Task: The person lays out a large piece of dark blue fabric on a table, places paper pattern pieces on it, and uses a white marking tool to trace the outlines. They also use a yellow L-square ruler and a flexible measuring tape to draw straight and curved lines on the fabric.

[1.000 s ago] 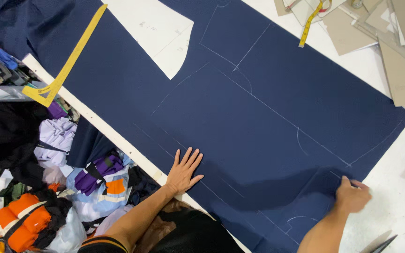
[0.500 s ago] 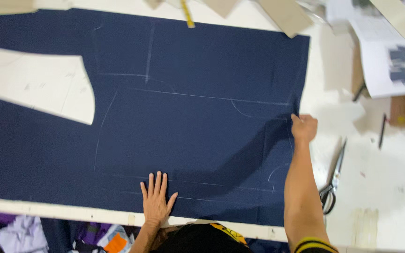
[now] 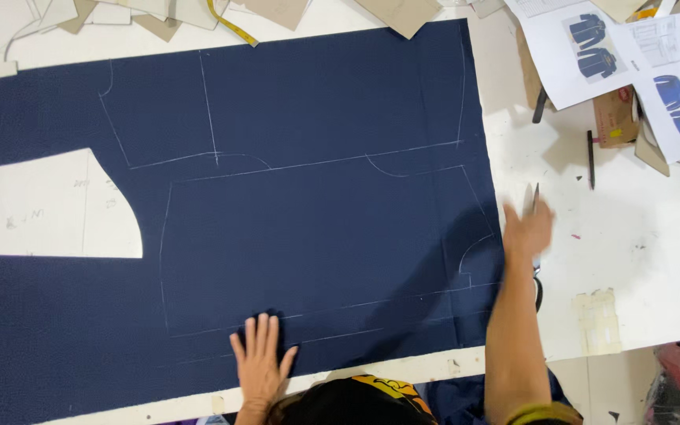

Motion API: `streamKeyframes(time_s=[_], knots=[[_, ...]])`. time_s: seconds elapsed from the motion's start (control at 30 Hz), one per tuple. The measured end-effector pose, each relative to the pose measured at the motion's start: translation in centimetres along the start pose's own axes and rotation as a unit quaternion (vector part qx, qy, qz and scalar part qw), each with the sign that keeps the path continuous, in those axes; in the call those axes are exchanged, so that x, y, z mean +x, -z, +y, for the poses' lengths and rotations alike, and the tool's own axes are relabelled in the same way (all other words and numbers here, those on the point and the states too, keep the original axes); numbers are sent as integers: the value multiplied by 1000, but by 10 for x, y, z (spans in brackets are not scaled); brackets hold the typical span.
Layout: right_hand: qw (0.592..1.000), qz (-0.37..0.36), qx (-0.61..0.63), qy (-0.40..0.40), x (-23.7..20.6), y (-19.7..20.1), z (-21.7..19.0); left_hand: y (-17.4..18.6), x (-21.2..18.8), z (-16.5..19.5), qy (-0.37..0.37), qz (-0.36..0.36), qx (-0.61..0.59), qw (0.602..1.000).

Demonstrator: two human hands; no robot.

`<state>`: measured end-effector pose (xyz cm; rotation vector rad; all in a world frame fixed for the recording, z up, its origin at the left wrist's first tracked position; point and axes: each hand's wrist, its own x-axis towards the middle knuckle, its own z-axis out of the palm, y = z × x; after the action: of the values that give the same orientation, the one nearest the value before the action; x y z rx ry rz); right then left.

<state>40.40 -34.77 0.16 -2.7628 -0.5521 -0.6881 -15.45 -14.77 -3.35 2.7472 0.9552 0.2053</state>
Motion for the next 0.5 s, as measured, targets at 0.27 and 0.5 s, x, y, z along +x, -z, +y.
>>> streamKeyframes(time_s=[0.27,0.5], knots=[[957,-142,-55,-249,-113,44,72,-1,-42,-12,55,-38,21,998],[981,-106,-21,-162,-57,57,84,45,-70,-7,94,-14,9,995]])
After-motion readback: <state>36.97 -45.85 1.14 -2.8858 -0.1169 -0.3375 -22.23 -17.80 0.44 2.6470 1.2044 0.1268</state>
